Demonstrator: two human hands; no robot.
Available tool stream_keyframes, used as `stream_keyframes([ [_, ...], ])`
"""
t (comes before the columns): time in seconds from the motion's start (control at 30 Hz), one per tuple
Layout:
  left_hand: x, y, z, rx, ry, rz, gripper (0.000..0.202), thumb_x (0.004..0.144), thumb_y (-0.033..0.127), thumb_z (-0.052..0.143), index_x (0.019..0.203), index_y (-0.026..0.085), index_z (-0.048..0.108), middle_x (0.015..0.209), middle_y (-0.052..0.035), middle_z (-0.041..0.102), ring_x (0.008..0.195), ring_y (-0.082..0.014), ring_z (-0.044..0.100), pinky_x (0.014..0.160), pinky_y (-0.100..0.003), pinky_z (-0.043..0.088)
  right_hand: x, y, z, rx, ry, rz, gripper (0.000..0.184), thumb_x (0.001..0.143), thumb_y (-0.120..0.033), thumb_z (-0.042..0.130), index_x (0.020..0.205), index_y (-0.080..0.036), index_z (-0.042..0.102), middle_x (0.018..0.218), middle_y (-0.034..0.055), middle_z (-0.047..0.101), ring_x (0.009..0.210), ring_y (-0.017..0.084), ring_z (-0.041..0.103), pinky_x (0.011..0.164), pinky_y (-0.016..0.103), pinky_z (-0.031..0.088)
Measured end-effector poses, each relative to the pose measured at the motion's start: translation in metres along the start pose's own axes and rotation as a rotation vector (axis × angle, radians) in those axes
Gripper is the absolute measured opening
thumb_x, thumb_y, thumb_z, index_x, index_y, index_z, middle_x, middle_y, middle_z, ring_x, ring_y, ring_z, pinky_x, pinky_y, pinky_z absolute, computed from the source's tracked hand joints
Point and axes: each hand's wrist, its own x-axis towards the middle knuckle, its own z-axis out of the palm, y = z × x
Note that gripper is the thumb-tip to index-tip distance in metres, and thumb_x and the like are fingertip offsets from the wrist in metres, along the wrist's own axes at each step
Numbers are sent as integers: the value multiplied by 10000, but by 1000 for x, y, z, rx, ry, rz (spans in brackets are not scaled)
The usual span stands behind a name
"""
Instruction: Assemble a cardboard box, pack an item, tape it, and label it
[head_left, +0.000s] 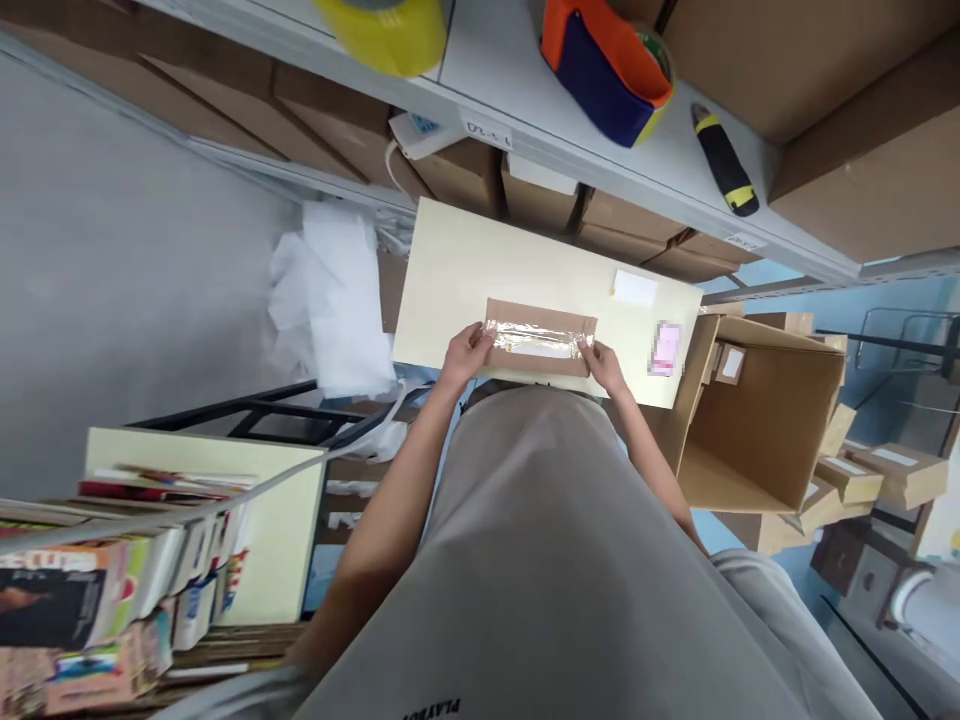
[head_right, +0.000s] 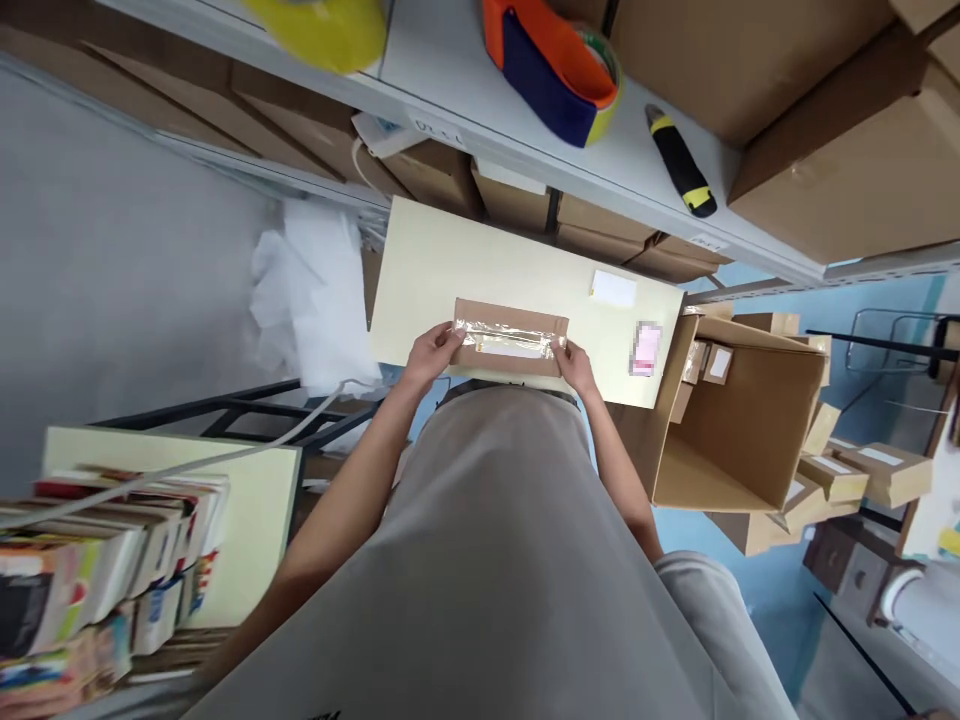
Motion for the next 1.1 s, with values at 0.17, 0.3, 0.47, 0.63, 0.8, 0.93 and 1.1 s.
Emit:
stream_keyframes([
  [0.17, 2, 17, -3, -186, -93, 26, 643, 814, 672, 873, 1198, 157, 844, 1324, -153, 864, 1340, -394, 775, 1207, -523, 622, -6, 3, 2, 194, -2, -102, 833, 956, -965, 541, 1073, -185, 809, 995, 120, 844, 998, 322, 776, 945, 433, 651],
  [0.3, 12, 25, -1, -238, -82, 80, 524, 759, 439, 897, 1197, 158, 836, 1355, -159, 855, 1384, -378, 771, 1245, -530, 604, -3, 9, -3, 328, 94, -148, 759, 927, -806, 738, 1410, -223, 794, 1484, 149, 790, 1348, 338, 740, 1138, 475, 641],
  [0.47, 14, 20, 16, -79, -70, -28, 556, 712, 164, 762, 1264, 163, 826, 1316, -133, 873, 1336, -369, 800, 1230, -550, 615, 1, 27, 7, 247, 155, 13, 632, 894, -568, 847, 1414, -210, 815, 1433, 164, 797, 1164, 314, 785, 1088, 516, 682],
  [0.63, 5, 5, 24, -57, -122, -86, 705, 664, 80, 635, 1353, 128, 774, 1480, -186, 806, 1457, -348, 742, 1326, -535, 534, -12, 35, 18, 234, 54, 62, 776, 847, -442, 944, 1558, -216, 731, 1442, 152, 823, 1196, 316, 808, 1122, 531, 679],
  [0.8, 2, 1, 24, -78, -87, -107, 760, 704, 92, 637, 1457, 162, 707, 1547, -191, 762, 1543, -345, 680, 1354, -561, 514, -31, 35, 21, 357, 44, 42, 917, 891, -565, 916, 1675, -190, 625, 1697, 219, 662, 1386, 359, 772, 1183, 532, 647],
  [0.93, 7, 12, 25, -64, -90, -72, 701, 722, 123, 631, 1416, 182, 709, 1521, -172, 773, 1503, -334, 704, 1351, -533, 520, -29, 26, 27, 409, 65, 17, 801, 981, -615, 803, 1648, -194, 664, 1657, 180, 708, 1385, 348, 773, 1176, 511, 662],
  [1.1, 10, 39, 31, 121, -2, 54, 762, 771, 158, 701, 1531, 155, 646, 1628, -203, 676, 1608, -396, 578, 1423, -593, 401, -12, 15, 32, 395, 111, 84, 834, 971, -563, 843, 1676, -176, 623, 1678, 219, 680, 1370, 359, 786, 1156, 536, 677],
])
